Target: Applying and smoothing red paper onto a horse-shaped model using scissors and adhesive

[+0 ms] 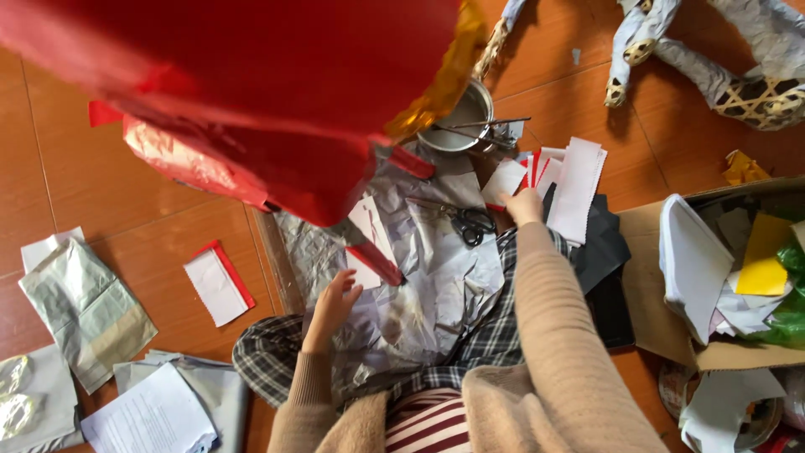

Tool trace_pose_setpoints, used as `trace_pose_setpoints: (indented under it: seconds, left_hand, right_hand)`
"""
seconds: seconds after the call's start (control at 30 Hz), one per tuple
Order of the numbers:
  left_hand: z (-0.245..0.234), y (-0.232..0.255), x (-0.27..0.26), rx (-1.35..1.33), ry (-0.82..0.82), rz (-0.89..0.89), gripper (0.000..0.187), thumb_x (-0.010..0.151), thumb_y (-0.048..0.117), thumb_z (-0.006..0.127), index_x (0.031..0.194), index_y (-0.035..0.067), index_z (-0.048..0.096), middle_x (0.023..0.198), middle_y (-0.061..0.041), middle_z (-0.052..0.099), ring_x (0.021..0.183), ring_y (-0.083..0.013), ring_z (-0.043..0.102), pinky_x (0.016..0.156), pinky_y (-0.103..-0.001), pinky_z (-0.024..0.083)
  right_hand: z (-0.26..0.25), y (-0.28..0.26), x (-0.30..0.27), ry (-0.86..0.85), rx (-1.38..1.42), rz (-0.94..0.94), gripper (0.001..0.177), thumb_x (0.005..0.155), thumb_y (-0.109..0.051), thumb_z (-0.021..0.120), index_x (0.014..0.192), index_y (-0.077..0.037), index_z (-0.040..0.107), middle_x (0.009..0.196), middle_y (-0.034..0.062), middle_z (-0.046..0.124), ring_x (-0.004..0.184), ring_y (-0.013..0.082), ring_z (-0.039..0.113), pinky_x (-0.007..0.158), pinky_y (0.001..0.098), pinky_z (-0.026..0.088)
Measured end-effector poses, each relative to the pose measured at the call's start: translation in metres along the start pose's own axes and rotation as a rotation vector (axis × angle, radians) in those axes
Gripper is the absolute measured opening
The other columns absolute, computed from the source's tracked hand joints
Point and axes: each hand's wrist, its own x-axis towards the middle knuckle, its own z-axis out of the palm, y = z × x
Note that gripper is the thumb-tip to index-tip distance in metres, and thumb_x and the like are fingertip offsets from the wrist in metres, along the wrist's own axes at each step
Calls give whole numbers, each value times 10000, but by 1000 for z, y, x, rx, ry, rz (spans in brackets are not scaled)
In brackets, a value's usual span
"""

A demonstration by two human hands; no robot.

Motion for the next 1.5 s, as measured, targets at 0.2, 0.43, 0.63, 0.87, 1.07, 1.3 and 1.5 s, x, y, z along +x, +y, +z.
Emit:
trace_pose_setpoints:
  seconds: [0.2, 0.43, 0.63, 0.87, 1.07, 1.3, 1.5]
  left_hand:
    - [-4, 46, -33, -22, -51, -78, 379, 902, 268, 642, 1276, 234, 588, 1102, -163, 725, 1095, -326, 659, 929, -462, 520]
    - [3, 120, -51, -148, -156, 53, 277, 885, 264, 672, 1144, 169, 698, 1019, -130, 755, 1029, -302, 696, 880, -426, 551]
    - [89, 127, -32, -935, -65, -28, 450, 870, 154, 755, 1250, 35, 546, 1008, -177, 653, 896, -220, 637, 812, -368, 537]
    - [58, 125, -53, -1094, 104, -152, 274, 758, 38, 828, 954, 34, 637, 718, -65, 609, 529, -141, 634, 446, -260, 554]
    - [54, 82, -74, -1049, 133, -148, 292, 712, -31, 797, 976, 33, 688, 623, -128, 642, 431, -155, 628, 357, -206, 499]
    - [9, 101, -100, -1142, 240, -148, 421, 660, -50, 833, 1039, -28, 653, 689, -118, 628, 445, -143, 607, 379, -223, 515]
    - [18, 72, -78, -1230, 317, -95, 318, 686, -31, 839, 957, -19, 674, 654, -119, 656, 441, -137, 631, 402, -217, 512]
  right_hand:
    - [8, -14, 5, -61, -134, 135, 639, 739, -429, 818, 1203, -35, 624, 1173, 189, 652, 1123, 400, 613, 896, 571, 503]
    - [-51, -59, -111, -18, 708, -92, 235, 787, -42, 632, 1014, 17, 609, 719, 150, 632, 469, 192, 601, 406, 275, 505]
    - [-38, -67, -265, -613, 626, -248, 183, 794, -119, 751, 852, 21, 647, 645, 116, 655, 496, 152, 600, 478, 255, 492]
    - [-31, -74, -165, -564, -202, -692, 176, 795, -214, 729, 950, -134, 754, 785, 95, 756, 780, 254, 721, 708, 380, 538]
    - [52, -57, -96, -291, -900, -530, 863, 870, -46, 587, 1561, -249, 112, 1124, 227, 580, 1061, 425, 593, 742, 538, 573]
    - [29, -67, -126, -154, -951, -673, 684, 910, -35, 545, 1523, -219, 304, 1186, 181, 514, 1142, 379, 525, 854, 465, 521]
    - [-29, -103, -146, -165, -1064, -899, 679, 854, -131, 507, 1495, -278, 340, 1015, 125, 718, 997, 335, 663, 797, 495, 520]
